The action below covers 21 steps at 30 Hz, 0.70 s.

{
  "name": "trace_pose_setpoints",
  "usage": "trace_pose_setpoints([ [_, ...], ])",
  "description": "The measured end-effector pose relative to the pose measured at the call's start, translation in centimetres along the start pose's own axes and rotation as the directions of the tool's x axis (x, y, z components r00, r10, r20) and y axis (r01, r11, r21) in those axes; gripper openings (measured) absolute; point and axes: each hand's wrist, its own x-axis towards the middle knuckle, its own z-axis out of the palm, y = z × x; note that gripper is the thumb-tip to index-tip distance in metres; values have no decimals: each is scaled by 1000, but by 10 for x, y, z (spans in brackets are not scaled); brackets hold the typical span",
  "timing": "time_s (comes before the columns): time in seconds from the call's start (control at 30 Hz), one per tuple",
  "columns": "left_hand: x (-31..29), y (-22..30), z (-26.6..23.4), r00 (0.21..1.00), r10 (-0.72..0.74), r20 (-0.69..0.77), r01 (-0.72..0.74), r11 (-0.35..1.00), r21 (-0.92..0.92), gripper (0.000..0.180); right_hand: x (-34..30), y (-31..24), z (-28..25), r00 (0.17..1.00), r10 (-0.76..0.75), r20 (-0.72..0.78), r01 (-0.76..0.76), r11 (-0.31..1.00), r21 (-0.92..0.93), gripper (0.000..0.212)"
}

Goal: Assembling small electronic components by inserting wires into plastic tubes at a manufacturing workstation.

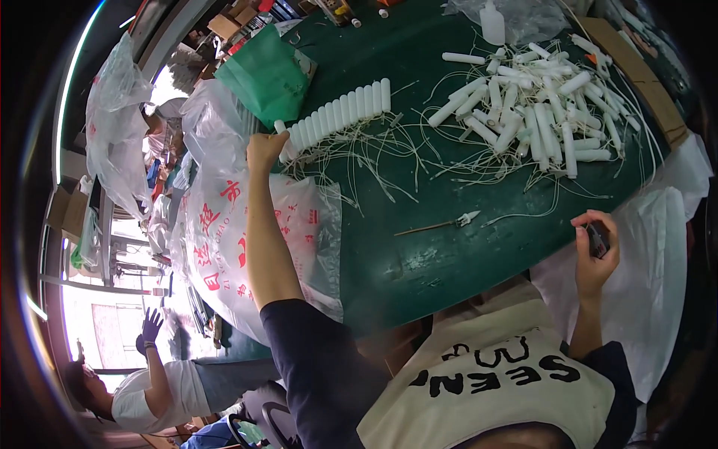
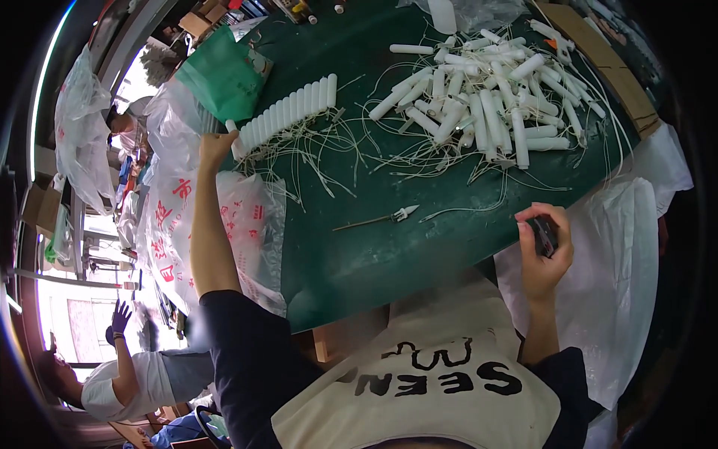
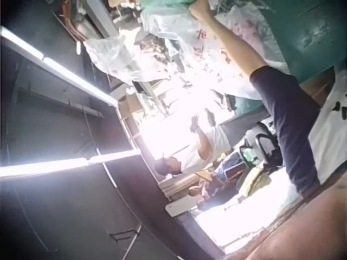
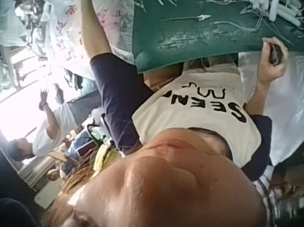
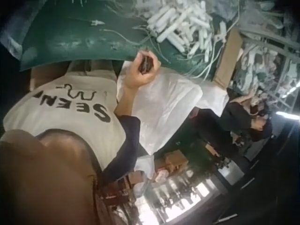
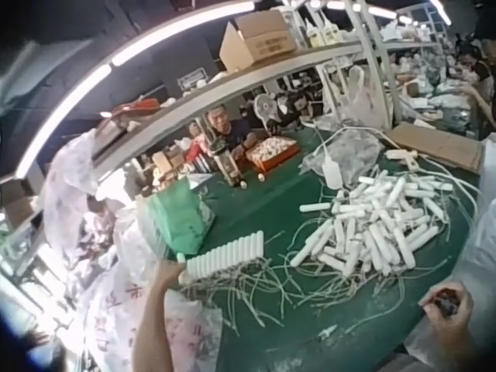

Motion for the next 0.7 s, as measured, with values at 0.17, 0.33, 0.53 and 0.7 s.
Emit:
trace_pose_setpoints([
  [0.17,4,6,22,987,-132,-94,140,986,93,44,-1,9,-5,996,92,2,-92,996,-9,23],
  [0.33,12,-9,30,977,-160,-139,173,980,93,48,-1,10,-4,995,93,40,-93,996,-10,23],
  [0.53,9,-7,35,952,-297,-77,307,929,206,71,-2,13,-6,991,122,53,-121,992,-27,24],
  [0.7,11,-12,34,953,-302,-14,297,927,229,76,-2,12,-7,991,126,45,-125,992,-19,25],
])
